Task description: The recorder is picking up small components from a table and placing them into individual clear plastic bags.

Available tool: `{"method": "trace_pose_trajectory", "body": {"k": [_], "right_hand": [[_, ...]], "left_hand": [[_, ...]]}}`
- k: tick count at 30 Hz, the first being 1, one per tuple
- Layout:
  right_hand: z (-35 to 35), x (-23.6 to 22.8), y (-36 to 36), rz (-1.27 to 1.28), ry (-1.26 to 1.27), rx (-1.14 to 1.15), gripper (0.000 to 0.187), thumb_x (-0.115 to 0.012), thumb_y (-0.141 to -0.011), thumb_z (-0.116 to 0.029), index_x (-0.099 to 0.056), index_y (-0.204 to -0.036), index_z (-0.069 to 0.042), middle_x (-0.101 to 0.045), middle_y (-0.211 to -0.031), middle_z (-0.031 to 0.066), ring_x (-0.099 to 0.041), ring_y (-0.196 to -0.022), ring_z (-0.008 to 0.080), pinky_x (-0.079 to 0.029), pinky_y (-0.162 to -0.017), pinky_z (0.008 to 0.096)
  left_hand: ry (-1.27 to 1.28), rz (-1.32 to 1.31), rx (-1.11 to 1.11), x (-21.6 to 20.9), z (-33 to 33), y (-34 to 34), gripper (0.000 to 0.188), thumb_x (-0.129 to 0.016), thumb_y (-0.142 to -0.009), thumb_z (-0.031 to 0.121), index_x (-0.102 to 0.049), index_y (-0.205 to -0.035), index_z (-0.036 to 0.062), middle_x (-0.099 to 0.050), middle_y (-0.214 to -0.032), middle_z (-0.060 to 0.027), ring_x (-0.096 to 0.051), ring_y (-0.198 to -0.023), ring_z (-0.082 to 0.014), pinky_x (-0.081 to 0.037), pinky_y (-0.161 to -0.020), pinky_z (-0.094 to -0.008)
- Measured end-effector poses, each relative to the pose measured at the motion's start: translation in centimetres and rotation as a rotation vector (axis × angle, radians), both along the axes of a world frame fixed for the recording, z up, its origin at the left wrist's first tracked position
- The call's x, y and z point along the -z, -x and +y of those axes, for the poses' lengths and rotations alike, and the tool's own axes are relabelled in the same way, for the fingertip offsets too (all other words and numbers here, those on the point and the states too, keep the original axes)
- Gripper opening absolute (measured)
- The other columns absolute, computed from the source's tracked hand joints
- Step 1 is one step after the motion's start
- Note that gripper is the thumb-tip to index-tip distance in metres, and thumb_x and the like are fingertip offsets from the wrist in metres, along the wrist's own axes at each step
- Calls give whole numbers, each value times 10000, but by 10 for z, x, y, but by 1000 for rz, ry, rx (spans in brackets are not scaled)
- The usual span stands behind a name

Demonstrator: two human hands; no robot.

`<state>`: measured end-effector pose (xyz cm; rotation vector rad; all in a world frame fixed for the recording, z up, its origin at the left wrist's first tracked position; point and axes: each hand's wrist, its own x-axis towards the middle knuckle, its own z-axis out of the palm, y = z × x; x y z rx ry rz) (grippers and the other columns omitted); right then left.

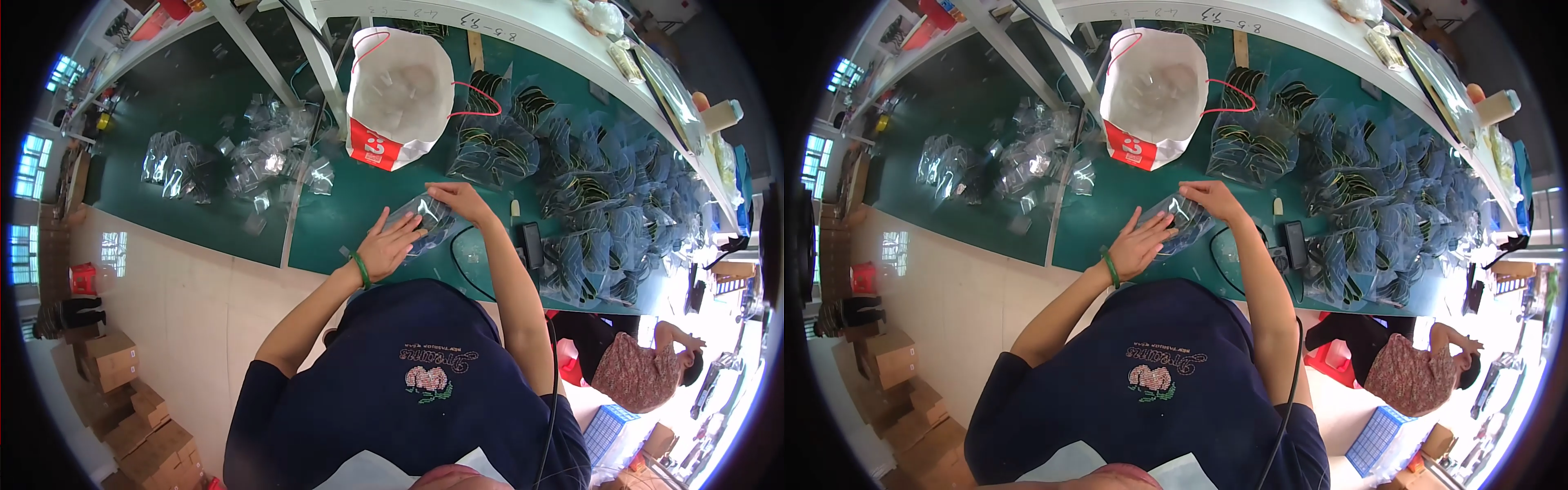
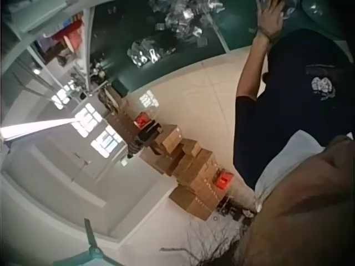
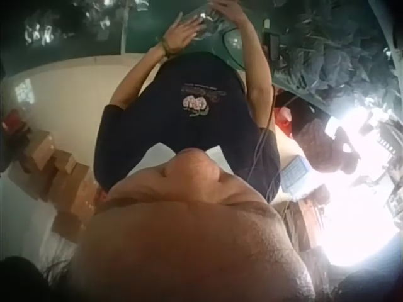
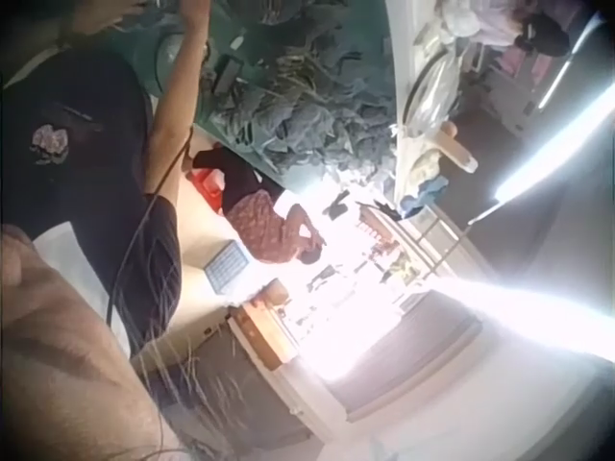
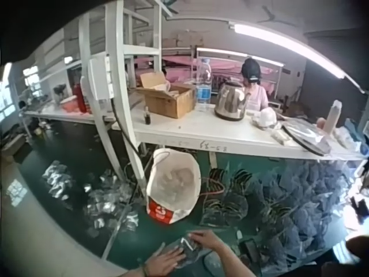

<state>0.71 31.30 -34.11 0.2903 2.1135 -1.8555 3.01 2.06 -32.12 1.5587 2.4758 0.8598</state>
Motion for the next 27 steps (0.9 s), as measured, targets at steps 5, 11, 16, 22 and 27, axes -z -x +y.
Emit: {"method": "trace_pose_trajectory", "body": {"k": [5,11,16,22,27], "right_hand": [[-5,-3,-5,-34,4,-3,396,-798,-1028,-280,-784,-1350,-50,-797,-1142,31,-679,-1037,86,-551,-957,278],[-10,5,-7,63,23,37,316,-804,-1016,-232,-821,-1266,-40,-796,-1022,6,-666,-909,69,-557,-842,260],[-13,13,-7,94,64,100,269,-803,-1013,-211,-841,-1213,-36,-792,-980,-2,-653,-866,62,-554,-810,260],[-6,1,-10,2,41,61,343,-773,-1042,-243,-798,-1321,-45,-805,-1145,17,-671,-1016,75,-543,-893,246],[4,-21,-44,38,141,28,608,-746,-1055,-342,-598,-1579,-71,-602,-1607,97,-534,-1471,203,-456,-1190,382]], "left_hand": [[-44,-50,-45,4,-2,-5,432,-516,-1103,155,-599,-1523,96,-527,-1669,-110,-430,-1595,-271,-156,-1354,-595],[-63,-81,-55,4,-2,-8,414,-510,-1099,150,-612,-1492,68,-542,-1654,-119,-444,-1586,-275,-167,-1356,-574],[-69,-105,-49,-1,-1,-7,404,-510,-1099,152,-625,-1474,54,-546,-1649,-132,-447,-1584,-287,-159,-1355,-578],[-233,-220,-177,1,0,-19,412,-553,-1091,122,-614,-1482,9,-638,-1553,-145,-524,-1525,-320,-260,-1329,-561],[-254,-181,-236,-3,1,-27,393,-560,-1096,112,-623,-1467,-5,-671,-1514,-136,-559,-1495,-325,-300,-1314,-554]]}}
